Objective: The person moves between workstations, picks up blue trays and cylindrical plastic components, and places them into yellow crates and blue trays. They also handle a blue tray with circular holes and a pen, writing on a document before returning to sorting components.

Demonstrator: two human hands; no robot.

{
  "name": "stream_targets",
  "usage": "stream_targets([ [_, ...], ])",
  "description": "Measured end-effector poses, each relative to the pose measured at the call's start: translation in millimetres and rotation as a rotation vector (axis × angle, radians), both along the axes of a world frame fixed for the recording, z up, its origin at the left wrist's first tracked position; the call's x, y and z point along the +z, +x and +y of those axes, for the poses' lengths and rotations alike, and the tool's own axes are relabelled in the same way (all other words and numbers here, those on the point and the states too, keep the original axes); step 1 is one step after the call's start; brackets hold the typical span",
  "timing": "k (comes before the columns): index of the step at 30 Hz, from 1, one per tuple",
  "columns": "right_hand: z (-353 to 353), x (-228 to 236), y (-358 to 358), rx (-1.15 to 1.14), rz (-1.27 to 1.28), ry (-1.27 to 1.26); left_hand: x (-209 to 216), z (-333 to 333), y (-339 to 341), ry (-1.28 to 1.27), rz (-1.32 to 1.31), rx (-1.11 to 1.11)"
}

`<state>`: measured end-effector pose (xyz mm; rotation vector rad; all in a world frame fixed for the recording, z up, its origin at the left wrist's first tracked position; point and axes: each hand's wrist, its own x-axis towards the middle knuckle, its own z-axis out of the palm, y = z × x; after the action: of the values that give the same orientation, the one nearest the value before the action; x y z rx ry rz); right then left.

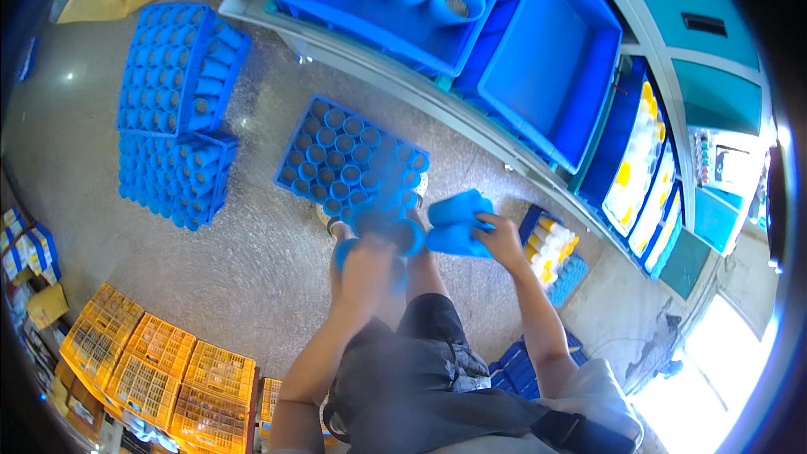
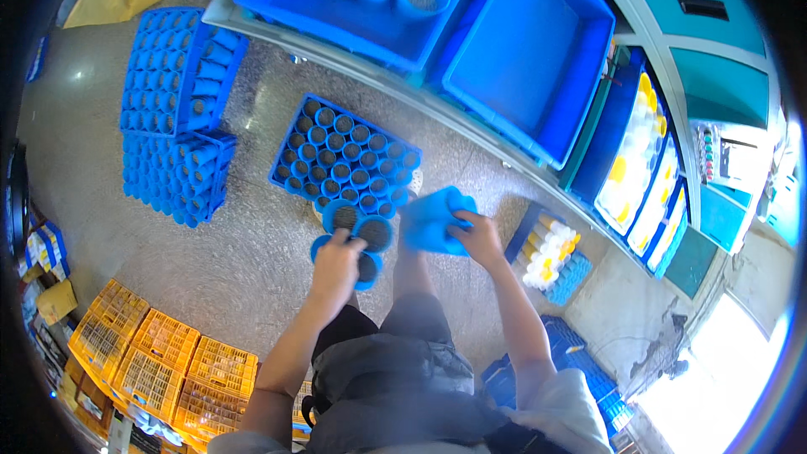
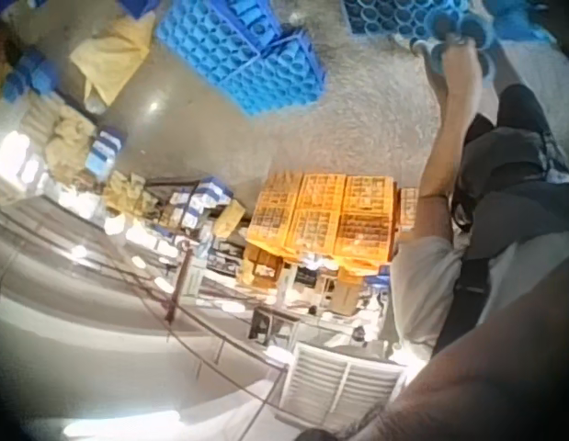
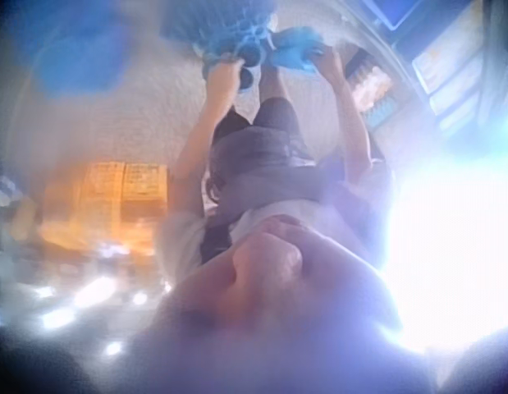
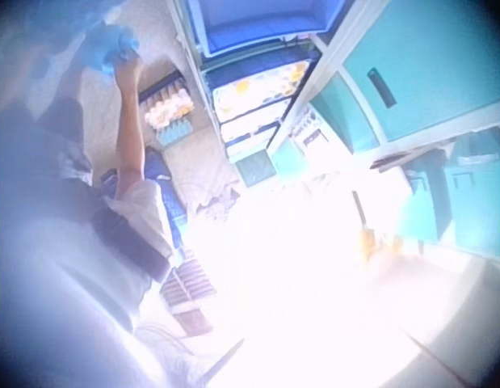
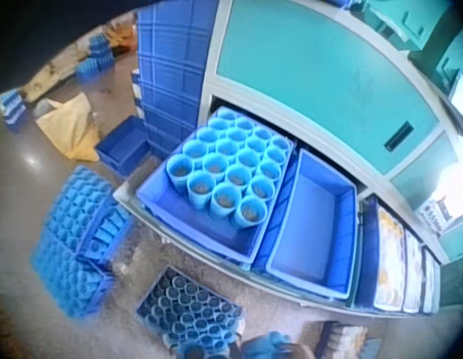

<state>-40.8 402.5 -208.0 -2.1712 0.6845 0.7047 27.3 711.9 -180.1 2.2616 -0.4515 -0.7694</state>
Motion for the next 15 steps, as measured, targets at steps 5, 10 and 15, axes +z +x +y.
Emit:
stream_targets([
  [5, 52, -214, -16, -0.18, -0.048, -0.289, -170, 49, -4, 0.23, 0.006, 0.077],
  [10, 65, -353, -6, -0.249, -0.303, -0.412, -318, 31, 39, 0.175, -0.247, 0.117],
  [15, 60, -408, -7, -0.272, -0.084, -0.363, -413, -21, 64, -0.019, -0.228, -0.007],
])
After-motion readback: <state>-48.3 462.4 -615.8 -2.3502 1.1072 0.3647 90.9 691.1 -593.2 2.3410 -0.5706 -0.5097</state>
